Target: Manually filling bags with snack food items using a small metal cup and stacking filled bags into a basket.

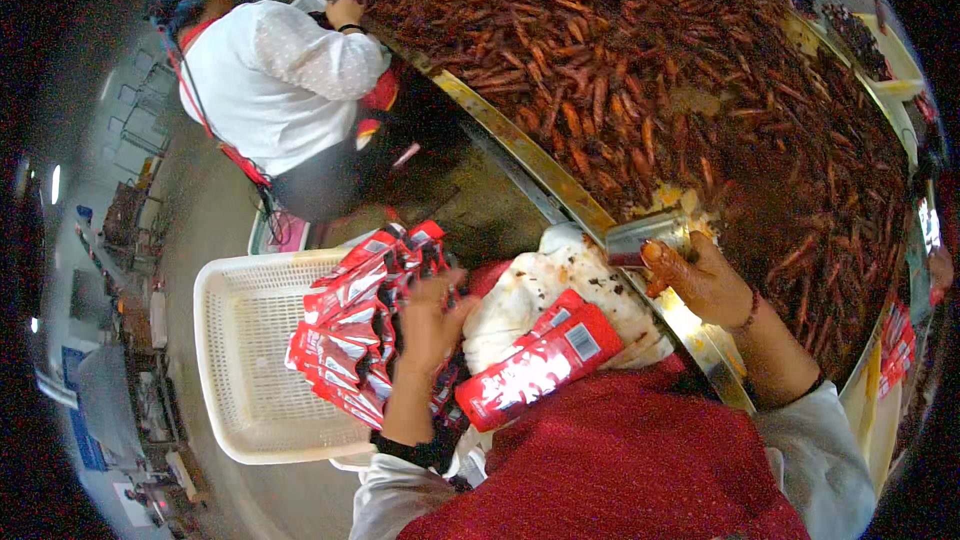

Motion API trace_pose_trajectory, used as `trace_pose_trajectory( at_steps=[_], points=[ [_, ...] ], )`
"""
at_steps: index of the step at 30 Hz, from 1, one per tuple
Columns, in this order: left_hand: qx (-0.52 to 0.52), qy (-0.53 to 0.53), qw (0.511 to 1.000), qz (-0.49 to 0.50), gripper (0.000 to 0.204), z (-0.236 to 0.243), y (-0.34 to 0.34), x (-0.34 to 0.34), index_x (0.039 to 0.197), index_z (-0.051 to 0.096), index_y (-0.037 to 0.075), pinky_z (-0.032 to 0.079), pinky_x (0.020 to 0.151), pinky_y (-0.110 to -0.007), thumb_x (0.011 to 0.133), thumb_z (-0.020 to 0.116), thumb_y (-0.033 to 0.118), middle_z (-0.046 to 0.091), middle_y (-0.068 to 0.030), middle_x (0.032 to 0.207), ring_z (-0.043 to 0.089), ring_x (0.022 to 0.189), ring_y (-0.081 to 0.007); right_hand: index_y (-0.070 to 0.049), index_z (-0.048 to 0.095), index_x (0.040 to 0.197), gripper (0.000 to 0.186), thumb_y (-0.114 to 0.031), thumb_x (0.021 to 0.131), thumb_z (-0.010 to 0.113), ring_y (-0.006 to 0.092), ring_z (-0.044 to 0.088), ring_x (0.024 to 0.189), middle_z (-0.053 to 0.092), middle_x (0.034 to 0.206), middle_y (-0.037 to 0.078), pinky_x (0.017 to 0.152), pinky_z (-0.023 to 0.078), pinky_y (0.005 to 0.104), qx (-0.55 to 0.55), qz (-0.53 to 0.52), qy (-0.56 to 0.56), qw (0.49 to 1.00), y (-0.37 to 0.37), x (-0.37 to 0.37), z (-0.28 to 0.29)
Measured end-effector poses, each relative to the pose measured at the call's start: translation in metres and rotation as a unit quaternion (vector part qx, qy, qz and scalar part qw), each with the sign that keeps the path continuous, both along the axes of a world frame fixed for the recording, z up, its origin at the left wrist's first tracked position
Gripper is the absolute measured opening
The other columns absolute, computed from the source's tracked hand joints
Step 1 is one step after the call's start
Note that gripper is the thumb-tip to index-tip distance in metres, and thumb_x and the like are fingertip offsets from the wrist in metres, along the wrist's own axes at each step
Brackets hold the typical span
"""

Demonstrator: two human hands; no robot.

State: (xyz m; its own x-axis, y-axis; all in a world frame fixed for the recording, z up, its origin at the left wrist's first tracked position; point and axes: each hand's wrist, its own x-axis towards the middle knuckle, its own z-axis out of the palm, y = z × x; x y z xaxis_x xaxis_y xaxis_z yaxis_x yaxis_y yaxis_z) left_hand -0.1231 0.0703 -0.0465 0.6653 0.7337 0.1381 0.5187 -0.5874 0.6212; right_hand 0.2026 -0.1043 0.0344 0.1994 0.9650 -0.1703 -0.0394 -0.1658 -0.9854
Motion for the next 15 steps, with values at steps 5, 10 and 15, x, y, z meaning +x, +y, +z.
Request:
trace_pose_trajectory(
  at_steps=[5,10,15],
  points=[
    [-0.167,0.021,0.983,-0.072,0.029,-0.054,-0.059,0.052,0.086,0.068,0.005,0.047,0.069,-0.033,0.067,0.081,0.022,0.064,-0.0102,0.085,0.06,0.078,-0.0238,0.001,0.056,0.096,0.043,-0.041,0.093,0.055,0.0117,0.055,0.064,0.058,0.082,0.004,0.058,0.048,0.0285,-0.015,0.002,-0.005,1.0,-0.002,0.002,0.011],
    [-0.025,0.011,0.998,-0.057,0.012,-0.031,-0.06,0.064,0.074,0.064,0.006,0.048,0.061,-0.037,0.076,0.07,0.016,0.061,-0.0112,0.076,0.061,0.069,-0.0284,0.0,0.057,0.099,0.041,-0.04,0.092,0.055,0.0143,0.059,0.063,0.062,0.073,0.006,0.059,0.048,0.0292,-0.027,-0.032,0.015,0.999,-0.009,0.006,0.014],
    [-0.088,0.09,0.983,-0.132,0.016,0.007,-0.098,0.068,0.084,0.065,0.005,0.05,0.065,-0.038,0.079,0.07,0.019,0.063,-0.0108,0.083,0.062,0.074,-0.0306,0.001,0.063,0.091,0.055,-0.053,0.088,0.055,0.0121,0.055,0.059,0.061,0.079,0.007,0.054,0.048,0.027,-0.064,0.008,-0.005,0.998,-0.012,0.01,-0.001]
  ],
)
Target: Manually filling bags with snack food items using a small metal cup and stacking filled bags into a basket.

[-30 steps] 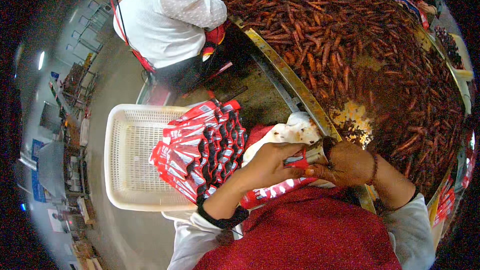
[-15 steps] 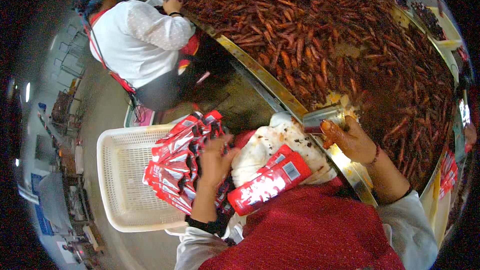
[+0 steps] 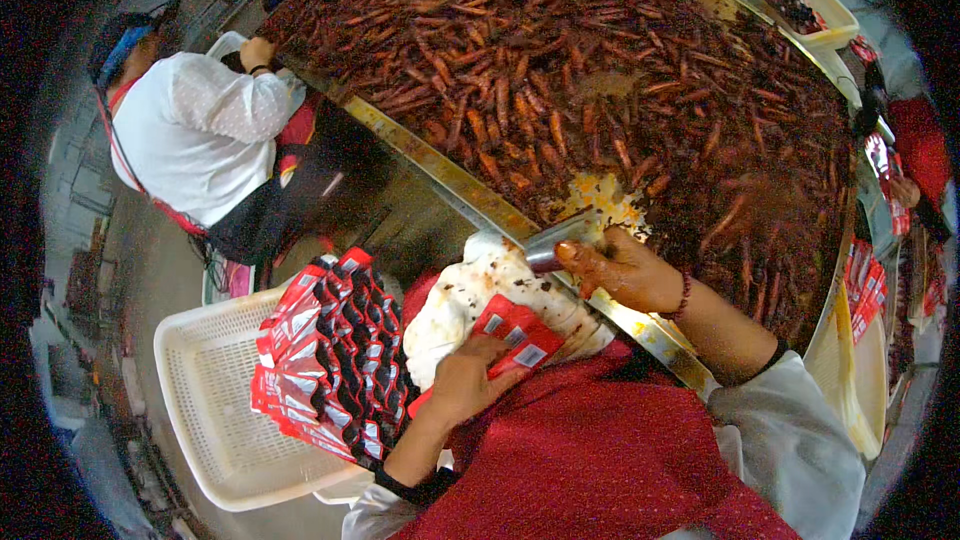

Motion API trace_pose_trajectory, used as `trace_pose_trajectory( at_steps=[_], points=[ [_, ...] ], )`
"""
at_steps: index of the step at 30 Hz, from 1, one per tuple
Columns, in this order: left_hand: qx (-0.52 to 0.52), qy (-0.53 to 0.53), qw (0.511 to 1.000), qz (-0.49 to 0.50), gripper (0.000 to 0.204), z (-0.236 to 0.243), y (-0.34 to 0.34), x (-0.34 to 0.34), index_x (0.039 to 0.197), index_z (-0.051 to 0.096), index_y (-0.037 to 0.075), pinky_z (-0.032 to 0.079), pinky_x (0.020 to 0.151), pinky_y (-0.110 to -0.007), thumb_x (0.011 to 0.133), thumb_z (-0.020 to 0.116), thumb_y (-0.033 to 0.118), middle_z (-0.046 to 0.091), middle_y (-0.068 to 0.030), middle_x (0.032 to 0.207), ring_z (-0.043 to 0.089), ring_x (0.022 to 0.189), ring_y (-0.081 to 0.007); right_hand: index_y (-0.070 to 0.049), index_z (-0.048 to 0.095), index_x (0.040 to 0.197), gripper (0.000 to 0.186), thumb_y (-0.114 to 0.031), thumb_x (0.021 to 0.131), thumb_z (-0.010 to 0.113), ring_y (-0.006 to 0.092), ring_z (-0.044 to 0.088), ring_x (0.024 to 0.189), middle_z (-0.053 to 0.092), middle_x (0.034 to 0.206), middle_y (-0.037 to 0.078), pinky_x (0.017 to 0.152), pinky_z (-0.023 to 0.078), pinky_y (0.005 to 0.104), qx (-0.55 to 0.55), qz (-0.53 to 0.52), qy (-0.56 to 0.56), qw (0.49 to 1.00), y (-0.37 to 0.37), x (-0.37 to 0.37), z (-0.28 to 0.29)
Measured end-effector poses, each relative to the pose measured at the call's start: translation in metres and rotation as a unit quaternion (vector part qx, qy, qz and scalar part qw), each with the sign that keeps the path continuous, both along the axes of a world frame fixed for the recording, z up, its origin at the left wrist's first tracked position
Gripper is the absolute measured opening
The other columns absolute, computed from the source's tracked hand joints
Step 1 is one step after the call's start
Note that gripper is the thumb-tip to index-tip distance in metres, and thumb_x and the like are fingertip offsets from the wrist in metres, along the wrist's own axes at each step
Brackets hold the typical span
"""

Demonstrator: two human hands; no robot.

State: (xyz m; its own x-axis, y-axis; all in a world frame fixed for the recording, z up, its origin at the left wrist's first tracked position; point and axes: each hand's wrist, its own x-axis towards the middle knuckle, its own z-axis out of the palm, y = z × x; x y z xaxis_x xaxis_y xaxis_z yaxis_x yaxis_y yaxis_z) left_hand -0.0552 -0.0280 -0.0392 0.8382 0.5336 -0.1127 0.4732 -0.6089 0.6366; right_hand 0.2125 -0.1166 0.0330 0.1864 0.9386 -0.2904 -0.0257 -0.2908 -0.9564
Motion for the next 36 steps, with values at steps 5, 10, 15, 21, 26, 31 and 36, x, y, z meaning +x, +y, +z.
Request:
trace_pose_trajectory(
  at_steps=[5,10,15,21,26,31,36],
  points=[
    [-0.288,-0.047,0.956,0.032,0.018,-0.01,0.019,-0.021,0.09,0.068,0.002,0.049,0.064,-0.03,0.081,0.071,0.017,0.067,-0.0082,0.082,0.061,0.072,-0.0147,0.001,0.056,0.105,0.053,-0.049,0.09,0.053,0.0167,0.063,0.064,0.064,0.093,0.012,0.053,0.053,0.0299,-0.033,-0.017,0.153,0.988,0.002,-0.009,-0.004],
    [-0.199,-0.072,0.974,0.078,0.018,0.035,0.047,-0.007,0.088,0.07,0.001,0.047,0.063,-0.022,0.073,0.078,0.005,0.069,-0.0029,0.086,0.058,0.07,-0.0052,-0.001,0.048,0.123,0.054,-0.046,0.093,0.047,0.0229,0.067,0.064,0.063,0.109,0.016,0.056,0.059,0.0383,-0.097,0.001,0.4,0.911,0.003,-0.009,0.013],
    [-0.242,-0.151,0.955,0.075,0.025,0.057,0.029,0.02,0.096,0.069,0.0,0.048,0.067,-0.022,0.073,0.077,0.003,0.069,-0.0036,0.088,0.058,0.075,-0.0057,-0.006,0.06,0.107,0.05,-0.052,0.091,0.049,0.0169,0.06,0.053,0.064,0.086,0.01,0.054,0.053,0.0341,-0.103,0.139,0.03,0.985,0.002,0.003,0.03],
    [-0.412,-0.14,0.9,0.026,0.039,0.026,0.014,0.036,0.111,0.063,-0.001,0.046,0.082,-0.025,0.074,0.075,0.006,0.066,-0.003,0.099,0.057,0.09,-0.0081,-0.004,0.062,0.087,0.051,-0.053,0.092,0.048,0.021,0.056,0.063,0.06,0.073,0.017,0.061,0.045,0.0407,0.065,0.379,-0.296,0.874,0.02,-0.016,0.043],
    [-0.449,-0.225,0.865,0.011,0.033,0.038,0.038,0.015,0.106,0.064,0.0,0.044,0.085,-0.027,0.075,0.073,0.006,0.066,-0.0034,0.101,0.057,0.092,-0.0094,-0.004,0.059,0.097,0.04,-0.043,0.093,0.052,0.0153,0.059,0.074,0.062,0.089,0.006,0.063,0.05,0.0298,0.167,0.226,0.064,0.958,0.064,0.005,0.021],
    [-0.373,-0.22,0.901,0.002,0.031,0.045,0.046,0.004,0.099,0.064,0.0,0.044,0.082,-0.026,0.075,0.076,0.014,0.065,-0.0039,0.094,0.057,0.089,-0.0097,-0.001,0.061,0.087,0.036,-0.037,0.089,0.057,0.0259,0.06,0.068,0.064,0.083,0.014,0.061,0.049,0.0342,0.0,-0.152,-0.398,0.905,0.149,0.099,-0.107],
    [-0.311,-0.284,0.905,0.065,0.034,0.044,0.037,0.002,0.095,0.063,-0.002,0.045,0.078,-0.027,0.076,0.077,0.023,0.064,-0.0058,0.09,0.056,0.085,-0.0104,0.0,0.063,0.079,0.031,-0.03,0.081,0.069,0.0286,0.063,0.07,0.064,0.075,0.018,0.063,0.048,0.0379,-0.141,-0.049,-0.502,0.852,0.162,0.125,-0.194]
  ],
)
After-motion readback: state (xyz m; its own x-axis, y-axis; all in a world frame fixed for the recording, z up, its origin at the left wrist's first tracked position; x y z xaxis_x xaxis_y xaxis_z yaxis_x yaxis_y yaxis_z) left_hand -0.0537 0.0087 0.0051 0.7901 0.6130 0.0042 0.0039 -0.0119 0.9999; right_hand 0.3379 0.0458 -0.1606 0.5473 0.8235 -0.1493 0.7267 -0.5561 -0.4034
